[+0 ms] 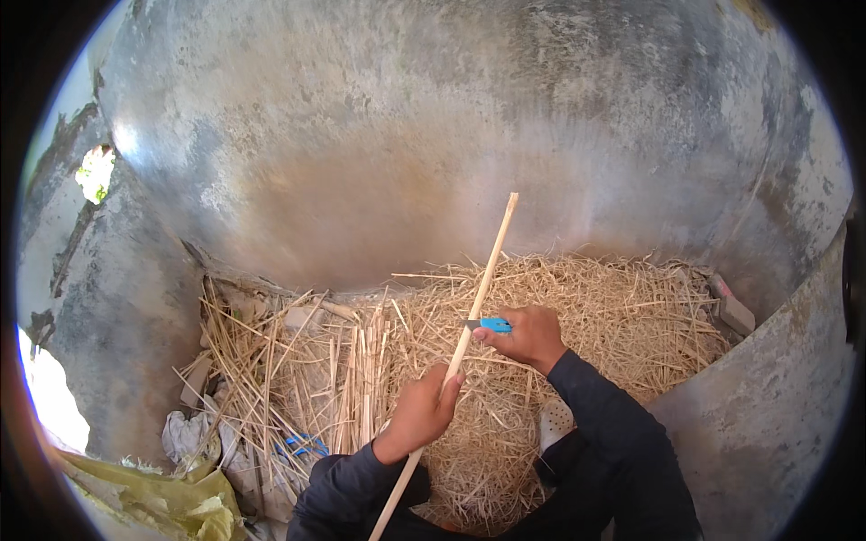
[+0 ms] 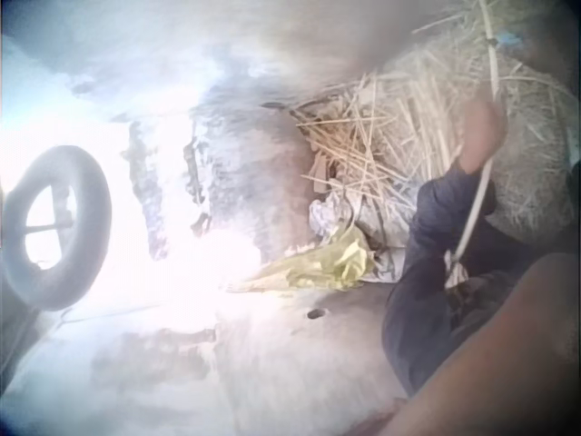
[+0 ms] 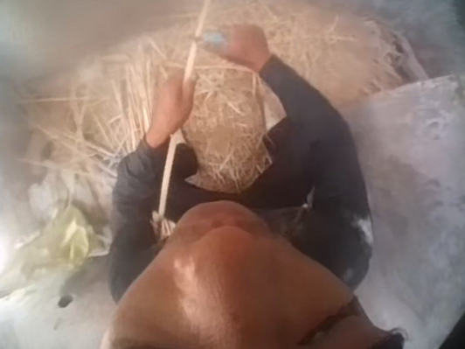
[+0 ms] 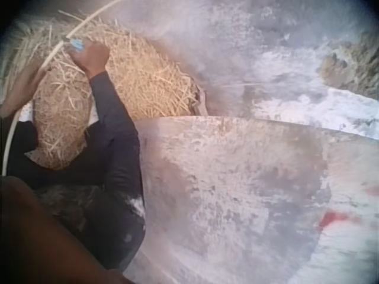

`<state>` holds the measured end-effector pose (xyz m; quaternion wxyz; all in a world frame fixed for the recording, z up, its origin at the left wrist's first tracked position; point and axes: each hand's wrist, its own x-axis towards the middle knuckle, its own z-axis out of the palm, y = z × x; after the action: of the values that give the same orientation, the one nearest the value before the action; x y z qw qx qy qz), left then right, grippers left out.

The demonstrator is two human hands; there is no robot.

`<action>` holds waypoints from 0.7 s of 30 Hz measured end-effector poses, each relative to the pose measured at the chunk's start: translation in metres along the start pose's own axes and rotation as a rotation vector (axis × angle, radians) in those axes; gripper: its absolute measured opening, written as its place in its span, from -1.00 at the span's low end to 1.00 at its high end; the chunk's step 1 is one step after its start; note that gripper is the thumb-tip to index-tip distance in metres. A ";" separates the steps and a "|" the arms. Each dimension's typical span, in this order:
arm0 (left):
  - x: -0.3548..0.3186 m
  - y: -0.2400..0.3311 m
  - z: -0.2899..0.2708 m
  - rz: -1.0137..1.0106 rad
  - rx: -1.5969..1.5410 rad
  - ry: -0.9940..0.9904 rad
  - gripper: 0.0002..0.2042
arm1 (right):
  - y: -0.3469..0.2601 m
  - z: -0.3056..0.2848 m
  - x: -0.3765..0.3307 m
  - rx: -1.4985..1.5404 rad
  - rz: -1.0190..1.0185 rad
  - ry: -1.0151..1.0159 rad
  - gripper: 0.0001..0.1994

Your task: The person sits on a straw-covered floor and uses a small knife to peel the outer layer off a long, thin wooden stick. They hold the stick vertically with one hand and scrape the blade along its length with the other, repeating the motion to remove the bark.

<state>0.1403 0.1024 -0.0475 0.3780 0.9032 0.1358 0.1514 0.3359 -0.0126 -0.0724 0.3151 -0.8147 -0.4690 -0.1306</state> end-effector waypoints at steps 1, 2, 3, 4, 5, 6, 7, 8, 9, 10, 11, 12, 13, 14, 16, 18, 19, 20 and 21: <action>-0.003 0.003 -0.004 0.004 0.061 -0.019 -0.80 | 0.005 0.000 0.003 -0.032 0.029 -0.032 -0.34; -0.005 -0.002 -0.002 0.008 0.057 -0.022 -0.79 | 0.012 -0.001 0.007 -0.065 0.057 -0.065 -0.33; -0.008 -0.005 0.000 0.012 0.055 -0.031 -0.77 | 0.016 0.000 0.008 -0.094 0.091 -0.098 -0.33; -0.010 -0.006 0.000 0.015 0.052 -0.039 -0.76 | 0.011 0.006 0.005 -0.072 0.049 -0.105 -0.33; -0.012 -0.006 -0.003 -0.055 0.033 -0.074 -0.75 | 0.004 0.013 -0.002 -0.051 0.008 -0.112 -0.33; -0.013 -0.007 -0.007 -0.077 0.029 -0.086 -0.75 | -0.001 0.018 -0.004 -0.023 -0.036 -0.114 -0.33; -0.014 -0.008 -0.010 -0.098 0.025 -0.099 -0.75 | -0.001 0.021 -0.004 -0.018 -0.088 -0.094 -0.33; -0.015 -0.010 -0.010 -0.119 0.020 -0.113 -0.74 | 0.000 0.023 -0.003 -0.014 -0.139 -0.074 -0.33; -0.018 -0.013 -0.012 -0.113 -0.005 -0.108 -0.74 | -0.001 0.028 -0.004 -0.001 -0.185 -0.049 -0.32; -0.021 -0.015 -0.010 -0.106 -0.030 -0.105 -0.75 | -0.002 0.032 -0.005 0.010 -0.230 -0.023 -0.32; -0.025 -0.016 -0.008 -0.100 -0.055 -0.102 -0.75 | -0.003 0.033 -0.005 0.005 -0.224 -0.086 -0.32; -0.029 -0.015 -0.006 -0.158 -0.132 -0.122 -0.75 | -0.004 0.034 -0.005 -0.021 -0.172 -0.127 -0.32; -0.034 -0.012 -0.004 -0.216 -0.208 -0.141 -0.76 | -0.006 0.035 -0.006 -0.047 -0.120 -0.169 -0.31; -0.041 -0.008 -0.001 -0.275 -0.283 -0.160 -0.76 | -0.006 0.036 -0.005 -0.073 -0.068 -0.212 -0.30; -0.070 0.002 0.011 -0.268 -0.416 -0.187 -0.79 | 0.021 0.031 0.006 -0.033 0.062 -0.221 -0.30; -0.083 0.007 0.015 -0.446 -0.645 -0.234 -0.75 | 0.024 0.035 -0.003 0.048 0.095 -0.276 -0.29; -0.086 0.005 0.018 -0.463 -0.741 -0.168 -0.72 | 0.016 0.033 -0.010 0.095 0.047 -0.326 -0.29; -0.091 0.003 0.020 -0.480 -0.837 -0.100 -0.67 | 0.005 0.031 -0.018 0.142 -0.001 -0.378 -0.29; -0.096 0.003 0.022 -0.504 -0.936 -0.032 -0.60 | -0.015 0.022 -0.028 0.118 -0.037 -0.433 -0.29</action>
<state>0.0615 0.0519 -0.0768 0.7673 0.5794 0.2609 0.0865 0.3070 -0.0123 -0.0980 0.2518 -0.7950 -0.5475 0.0694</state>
